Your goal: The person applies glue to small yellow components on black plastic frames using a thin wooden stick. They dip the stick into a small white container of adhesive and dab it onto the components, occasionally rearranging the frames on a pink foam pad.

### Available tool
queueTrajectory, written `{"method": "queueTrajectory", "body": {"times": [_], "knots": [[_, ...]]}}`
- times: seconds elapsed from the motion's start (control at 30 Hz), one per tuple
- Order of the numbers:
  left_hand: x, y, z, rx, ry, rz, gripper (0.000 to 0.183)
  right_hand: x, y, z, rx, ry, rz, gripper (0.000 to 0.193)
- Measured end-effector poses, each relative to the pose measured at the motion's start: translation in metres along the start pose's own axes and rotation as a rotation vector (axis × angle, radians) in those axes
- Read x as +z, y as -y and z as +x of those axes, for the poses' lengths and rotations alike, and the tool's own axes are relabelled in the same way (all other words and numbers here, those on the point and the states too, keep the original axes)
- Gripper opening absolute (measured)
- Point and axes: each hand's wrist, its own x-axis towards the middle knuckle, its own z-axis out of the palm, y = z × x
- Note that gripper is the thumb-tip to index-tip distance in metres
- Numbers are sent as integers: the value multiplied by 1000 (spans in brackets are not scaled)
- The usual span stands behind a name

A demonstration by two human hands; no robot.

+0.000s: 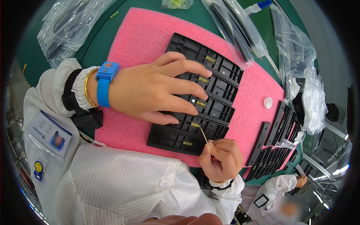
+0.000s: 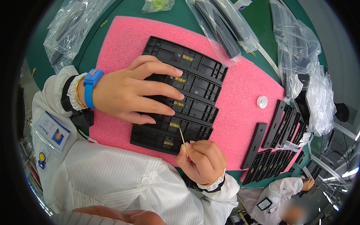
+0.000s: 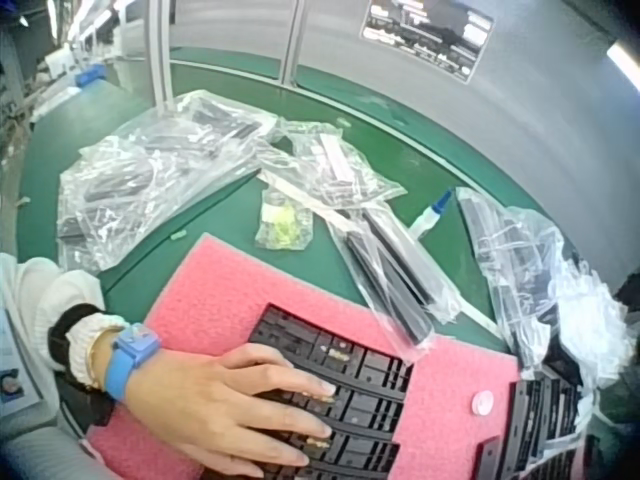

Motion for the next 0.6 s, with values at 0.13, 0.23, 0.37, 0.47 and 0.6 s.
{"method": "queueTrajectory", "body": {"times": [0.13,0.23,0.37,0.47,0.6], "knots": [[0,1,0,-1,-1,-8,43,1,0,0,3,-6,-5,25],[0,3,1,3,9,-9,44,0,0,2,7,-10,-7,25],[-6,3,4,55,26,7,46,-2,0,6,-6,17,12,20],[-14,0,7,-6,95,37,52,-3,0,5,5,-23,23,22],[-11,-4,14,-77,142,61,53,-1,-7,-1,53,-119,95,18]]}}
